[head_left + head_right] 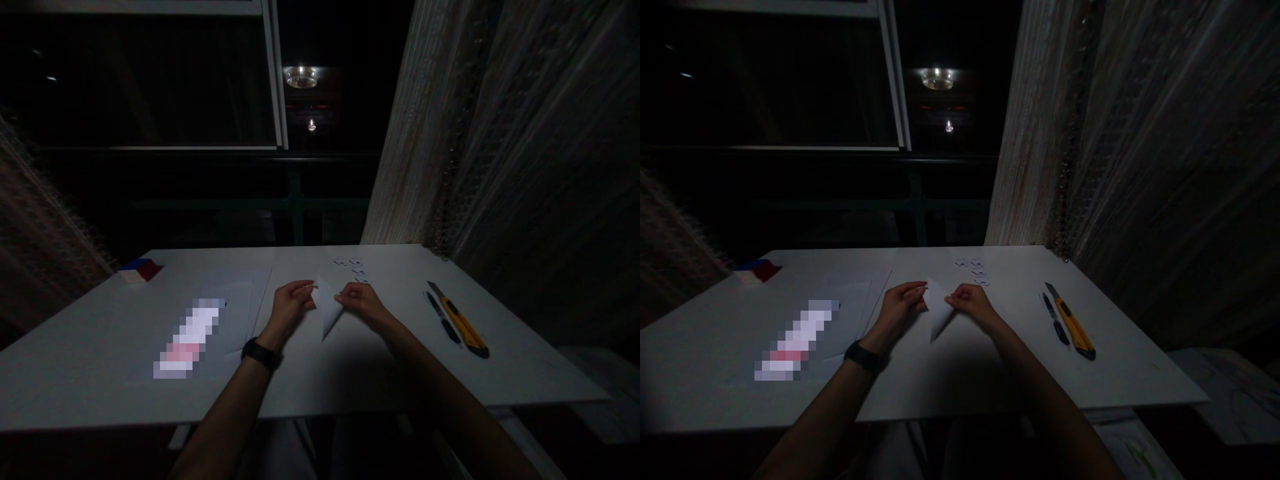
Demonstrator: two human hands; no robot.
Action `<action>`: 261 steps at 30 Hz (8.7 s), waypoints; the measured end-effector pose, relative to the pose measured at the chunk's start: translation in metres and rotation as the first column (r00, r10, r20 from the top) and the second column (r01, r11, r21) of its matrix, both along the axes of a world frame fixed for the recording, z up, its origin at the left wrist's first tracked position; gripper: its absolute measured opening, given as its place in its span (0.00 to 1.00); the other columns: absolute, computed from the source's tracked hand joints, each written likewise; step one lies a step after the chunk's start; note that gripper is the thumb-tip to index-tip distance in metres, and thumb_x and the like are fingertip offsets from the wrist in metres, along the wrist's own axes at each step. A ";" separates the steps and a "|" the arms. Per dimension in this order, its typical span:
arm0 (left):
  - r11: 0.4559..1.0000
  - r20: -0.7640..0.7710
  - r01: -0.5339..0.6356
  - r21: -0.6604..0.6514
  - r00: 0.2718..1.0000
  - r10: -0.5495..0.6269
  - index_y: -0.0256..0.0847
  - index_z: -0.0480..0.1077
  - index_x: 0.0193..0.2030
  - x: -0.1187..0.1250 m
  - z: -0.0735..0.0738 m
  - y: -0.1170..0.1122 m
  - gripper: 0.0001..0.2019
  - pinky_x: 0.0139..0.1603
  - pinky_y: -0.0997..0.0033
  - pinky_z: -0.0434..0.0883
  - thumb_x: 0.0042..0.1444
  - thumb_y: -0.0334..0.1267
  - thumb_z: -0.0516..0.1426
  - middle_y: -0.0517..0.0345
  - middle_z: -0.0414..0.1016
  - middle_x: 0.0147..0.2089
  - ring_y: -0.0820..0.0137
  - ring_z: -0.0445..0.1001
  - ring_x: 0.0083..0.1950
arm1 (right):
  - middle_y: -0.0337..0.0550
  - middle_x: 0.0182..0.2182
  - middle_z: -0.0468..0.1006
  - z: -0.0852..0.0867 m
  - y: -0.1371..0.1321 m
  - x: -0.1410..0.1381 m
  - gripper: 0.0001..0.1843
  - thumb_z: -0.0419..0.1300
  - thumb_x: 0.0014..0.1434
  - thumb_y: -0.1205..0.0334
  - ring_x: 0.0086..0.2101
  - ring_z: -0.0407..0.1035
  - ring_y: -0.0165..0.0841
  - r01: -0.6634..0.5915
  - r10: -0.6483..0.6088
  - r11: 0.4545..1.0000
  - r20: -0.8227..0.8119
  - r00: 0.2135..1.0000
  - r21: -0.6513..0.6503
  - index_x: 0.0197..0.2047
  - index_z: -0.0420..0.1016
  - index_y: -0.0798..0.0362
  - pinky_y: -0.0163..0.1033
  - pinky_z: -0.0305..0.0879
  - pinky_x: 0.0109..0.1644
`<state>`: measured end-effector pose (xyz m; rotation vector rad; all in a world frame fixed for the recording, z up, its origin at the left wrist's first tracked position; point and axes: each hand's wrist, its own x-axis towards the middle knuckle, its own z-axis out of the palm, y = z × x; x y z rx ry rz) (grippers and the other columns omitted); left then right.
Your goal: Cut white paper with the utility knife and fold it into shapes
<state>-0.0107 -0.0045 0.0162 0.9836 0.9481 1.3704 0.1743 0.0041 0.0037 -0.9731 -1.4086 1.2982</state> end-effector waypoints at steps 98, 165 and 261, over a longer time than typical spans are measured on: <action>0.978 -0.145 -0.176 0.115 0.971 0.192 0.30 0.75 0.31 0.004 0.007 -0.006 0.18 0.35 0.64 0.74 0.34 0.41 0.66 0.49 0.77 0.27 0.66 0.75 0.28 | 0.41 0.26 0.76 0.013 -0.014 -0.012 0.21 0.68 0.39 0.55 0.24 0.70 0.32 0.121 -0.167 0.969 -0.210 0.963 -0.216 0.37 0.71 0.53 0.37 0.66 0.26; 0.995 -0.232 0.070 0.072 0.971 -0.052 0.30 0.74 0.35 0.011 0.013 -0.017 0.18 0.28 0.73 0.73 0.35 0.37 0.67 0.52 0.76 0.22 0.69 0.75 0.24 | 0.43 0.26 0.79 0.015 -0.010 -0.004 0.13 0.67 0.39 0.54 0.32 0.71 0.37 0.193 -0.225 0.963 0.164 0.960 0.189 0.27 0.78 0.54 0.42 0.62 0.41; 0.951 -0.513 0.309 -0.027 0.812 -0.278 0.31 0.72 0.20 -0.007 0.008 -0.009 0.18 0.20 0.77 0.51 0.34 0.48 0.65 0.63 0.62 0.16 0.80 0.54 0.19 | 0.30 0.10 0.55 0.009 -0.017 -0.010 0.18 0.66 0.39 0.52 0.16 0.47 0.21 -0.188 0.186 0.982 0.292 0.938 -0.022 0.14 0.69 0.59 0.32 0.41 0.20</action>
